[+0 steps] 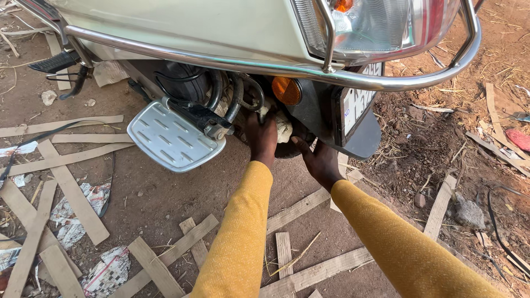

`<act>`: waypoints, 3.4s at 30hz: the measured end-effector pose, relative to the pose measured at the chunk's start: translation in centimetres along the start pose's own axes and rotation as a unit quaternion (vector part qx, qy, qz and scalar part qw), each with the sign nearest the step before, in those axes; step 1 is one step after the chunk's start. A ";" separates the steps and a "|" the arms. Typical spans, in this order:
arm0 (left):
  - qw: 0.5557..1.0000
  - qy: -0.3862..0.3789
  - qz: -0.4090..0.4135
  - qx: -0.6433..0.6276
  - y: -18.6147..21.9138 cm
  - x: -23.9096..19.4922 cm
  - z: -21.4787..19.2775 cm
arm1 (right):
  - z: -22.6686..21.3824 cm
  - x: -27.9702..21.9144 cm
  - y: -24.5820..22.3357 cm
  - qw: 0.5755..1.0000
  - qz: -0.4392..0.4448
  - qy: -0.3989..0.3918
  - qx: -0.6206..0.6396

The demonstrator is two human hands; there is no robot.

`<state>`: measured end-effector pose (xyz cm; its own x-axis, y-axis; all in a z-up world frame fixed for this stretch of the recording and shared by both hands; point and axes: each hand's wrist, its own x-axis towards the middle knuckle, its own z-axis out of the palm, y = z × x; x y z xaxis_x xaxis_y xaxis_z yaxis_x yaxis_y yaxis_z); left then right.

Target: The person wipes the seat of a white motorcycle with a cloth, then moves to the front to clean the headlight, front guard, and engine area. The person uses a cloth to wipe various parts of the motorcycle, including the footrest and front fairing.

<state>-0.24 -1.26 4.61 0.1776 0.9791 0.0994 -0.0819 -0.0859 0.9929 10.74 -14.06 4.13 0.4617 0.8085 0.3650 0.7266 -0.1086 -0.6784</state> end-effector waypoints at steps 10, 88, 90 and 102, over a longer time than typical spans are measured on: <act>0.984 0.003 -0.053 -0.172 -1.2 1.8 1.0 | 0.2 1.2 0.7 0.986 -0.044 -0.002 0.160; 0.918 -0.138 -0.299 -0.222 -8.1 -12.1 -4.6 | -0.5 -4.8 -0.9 0.933 0.062 -0.354 -0.010; 0.927 -0.159 -0.309 -0.141 -7.4 -13.0 -6.0 | 0.1 -5.2 -0.7 0.928 0.071 -0.363 -0.044; 0.604 -0.479 0.147 0.620 10.8 -10.7 -10.0 | -2.9 -2.0 -5.3 0.943 0.060 -0.317 -0.084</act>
<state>-12.82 -10.86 13.62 0.8691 0.3822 -0.3141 0.4429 -0.8839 0.1501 7.47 -16.76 8.89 0.1878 0.9621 -0.1979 0.7834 -0.2683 -0.5607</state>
